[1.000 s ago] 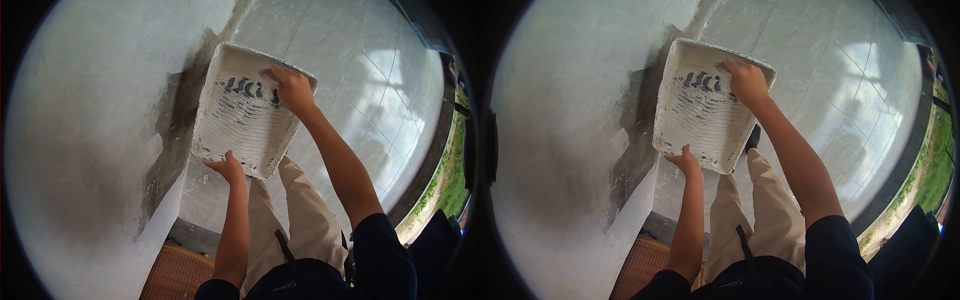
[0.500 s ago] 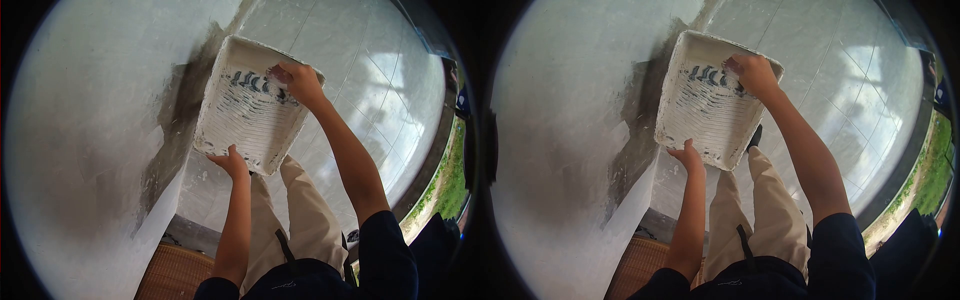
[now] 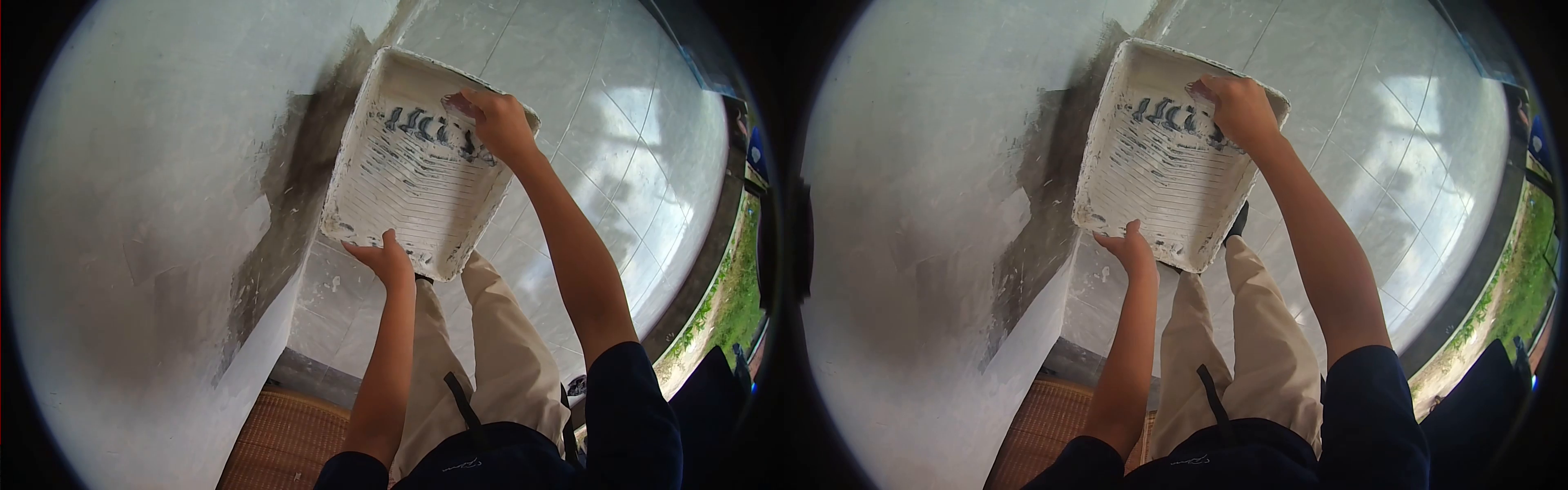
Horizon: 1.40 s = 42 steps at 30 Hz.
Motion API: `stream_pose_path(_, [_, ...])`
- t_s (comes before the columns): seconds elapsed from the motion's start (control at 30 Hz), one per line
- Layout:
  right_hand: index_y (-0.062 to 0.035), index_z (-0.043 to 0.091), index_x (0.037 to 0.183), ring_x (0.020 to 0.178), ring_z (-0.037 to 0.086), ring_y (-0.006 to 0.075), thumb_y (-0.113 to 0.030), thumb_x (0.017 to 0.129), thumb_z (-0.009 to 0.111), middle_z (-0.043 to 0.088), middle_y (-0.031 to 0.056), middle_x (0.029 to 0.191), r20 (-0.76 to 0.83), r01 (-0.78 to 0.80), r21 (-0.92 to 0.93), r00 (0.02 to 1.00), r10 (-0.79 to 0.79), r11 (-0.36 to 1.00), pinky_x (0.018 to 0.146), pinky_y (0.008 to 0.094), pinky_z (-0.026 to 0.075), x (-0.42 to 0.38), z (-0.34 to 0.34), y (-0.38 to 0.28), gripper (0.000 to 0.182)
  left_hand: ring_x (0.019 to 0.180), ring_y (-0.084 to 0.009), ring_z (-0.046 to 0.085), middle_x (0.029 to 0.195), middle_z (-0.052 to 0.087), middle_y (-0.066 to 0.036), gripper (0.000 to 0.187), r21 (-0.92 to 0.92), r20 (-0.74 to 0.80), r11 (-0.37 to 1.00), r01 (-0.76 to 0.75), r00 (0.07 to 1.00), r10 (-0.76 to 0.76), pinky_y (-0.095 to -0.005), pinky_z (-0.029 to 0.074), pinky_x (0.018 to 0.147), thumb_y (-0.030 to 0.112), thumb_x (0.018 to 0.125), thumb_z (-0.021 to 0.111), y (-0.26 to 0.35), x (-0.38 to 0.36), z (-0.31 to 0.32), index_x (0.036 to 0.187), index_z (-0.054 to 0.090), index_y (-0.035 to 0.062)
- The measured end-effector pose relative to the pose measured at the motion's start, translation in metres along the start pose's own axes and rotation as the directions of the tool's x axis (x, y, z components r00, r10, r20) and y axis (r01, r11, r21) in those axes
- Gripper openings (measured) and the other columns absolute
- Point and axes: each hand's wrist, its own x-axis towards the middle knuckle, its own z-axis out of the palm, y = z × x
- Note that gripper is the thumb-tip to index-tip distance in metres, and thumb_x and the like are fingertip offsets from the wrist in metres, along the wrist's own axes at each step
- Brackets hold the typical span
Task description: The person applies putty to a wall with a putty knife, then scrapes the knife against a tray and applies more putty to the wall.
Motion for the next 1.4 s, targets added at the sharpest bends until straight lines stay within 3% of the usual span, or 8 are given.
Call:
stream_pose_path(0.27, [-0.0078, 0.071, 0.112, 0.079, 0.068, 0.0378, 0.001, 0.077, 0.065, 0.07, 0.0202, 0.087, 0.083, -0.075, -0.095, 0.993, 0.083, 0.993, 0.075, 0.0449, 0.054, 0.012, -0.001, 0.006, 0.037, 0.143, -0.036, 0.028, 0.156, 0.015, -0.025, 0.088, 0.007, -0.011, 0.998, 0.057, 0.998, -0.057, -0.0427, 0.025, 0.118, 0.0, 0.087, 0.054, 0.004, -0.002, 0.0, 0.153, -0.005, -0.0015])
stream_pose_path(0.33, [-0.003, 0.068, 0.116, 0.087, 0.066, 0.04, 0.001, 0.083, 0.061, 0.069, 0.0239, 0.096, 0.116, -0.126, -0.055, 0.984, 0.132, 0.99, 0.08, 0.0432, 0.052, 0.011, -0.007, -0.001, 0.034, 0.143, -0.036, 0.027, 0.156, 0.015, -0.025, 0.088, 0.001, -0.004, 0.999, 0.053, 0.999, -0.053, -0.0426, 0.025, 0.118, 0.0, 0.087, 0.053, 0.004, -0.002, 0.0, 0.153, -0.005, -0.0015])
stream_pose_path(0.47, [-0.0024, 0.068, 0.116, 0.086, 0.067, 0.0399, 0.001, 0.083, 0.061, 0.068, 0.0242, 0.096, 0.085, -0.127, -0.007, 0.988, 0.127, 0.992, 0.079, 0.0432, 0.052, 0.003, -0.003, 0.003, 0.033, 0.143, -0.0361, 0.027, 0.156, 0.014, -0.025, 0.089, 0.0, 0.001, 0.999, 0.052, 0.999, -0.052, -0.0427, 0.025, 0.118, 0.0, 0.086, 0.054, 0.002, -0.002, 0.0, 0.153, -0.006, -0.0016])
stream_pose_path(0.53, [-0.0053, 0.07, 0.114, 0.08, 0.068, 0.0379, 0.003, 0.076, 0.065, 0.07, 0.0209, 0.088, 0.032, -0.074, 0.022, 0.997, 0.074, 0.997, 0.076, 0.0445, 0.054, -0.004, -0.003, -0.001, 0.039, 0.143, -0.0362, 0.027, 0.156, 0.014, -0.025, 0.089, 0.002, 0.003, 0.999, 0.054, 0.999, -0.054, -0.0427, 0.025, 0.118, 0.0, 0.086, 0.054, 0.004, -0.002, 0.0, 0.153, -0.006, -0.0016])
stream_pose_path(0.63, [-0.0013, 0.069, 0.114, 0.086, 0.067, 0.0386, 0.002, 0.083, 0.06, 0.069, 0.0225, 0.096, -0.008, -0.112, 0.073, 0.994, 0.113, 0.991, 0.078, 0.0418, 0.053, -0.004, -0.011, -0.008, 0.033, 0.144, -0.0363, 0.026, 0.156, 0.013, -0.026, 0.09, -0.012, 0.017, 0.998, 0.054, 0.998, -0.053, -0.0429, 0.025, 0.118, 0.001, 0.086, 0.054, 0.003, -0.002, 0.0, 0.153, -0.007, -0.0016])
stream_pose_path(0.97, [-0.0037, 0.068, 0.118, 0.083, 0.068, 0.0368, 0.005, 0.074, 0.064, 0.071, 0.0189, 0.094, -0.049, -0.009, -0.046, 0.999, 0.007, 0.999, 0.077, 0.0433, 0.055, -0.003, 0.008, 0.002, 0.045, 0.144, -0.0375, 0.025, 0.157, 0.011, -0.027, 0.09, 0.017, 0.02, 1.0, -0.001, 1.0, 0.0, -0.0427, 0.025, 0.119, 0.001, 0.086, 0.055, -0.002, -0.003, -0.003, 0.152, -0.006, -0.0021])
stream_pose_path(1.27, [-0.0061, 0.07, 0.117, 0.088, 0.067, 0.0389, -0.002, 0.082, 0.063, 0.07, 0.0222, 0.096, 0.022, -0.154, 0.053, 0.988, 0.153, 0.987, 0.084, 0.0452, 0.053, -0.005, 0.003, 0.008, 0.036, 0.143, -0.0376, 0.026, 0.156, 0.013, -0.027, 0.09, 0.007, 0.031, 1.0, -0.017, 0.999, 0.017, -0.0429, 0.025, 0.118, 0.002, 0.086, 0.055, -0.005, -0.004, -0.004, 0.152, -0.006, -0.0021])
stream_pose_path(1.4, [-0.0044, 0.067, 0.12, 0.097, 0.067, 0.0379, -0.006, 0.085, 0.063, 0.069, 0.024, 0.104, 0.107, -0.323, 0.043, 0.942, 0.317, 0.946, 0.09, 0.039, 0.051, -0.001, 0.007, 0.004, 0.035, 0.145, -0.0414, 0.02, 0.154, 0.009, -0.032, 0.094, -0.029, 0.048, 1.0, -0.002, 0.999, 0.004, -0.044, 0.019, 0.12, 0.006, 0.083, 0.057, 0.0, -0.006, -0.005, 0.15, -0.007, -0.0082])
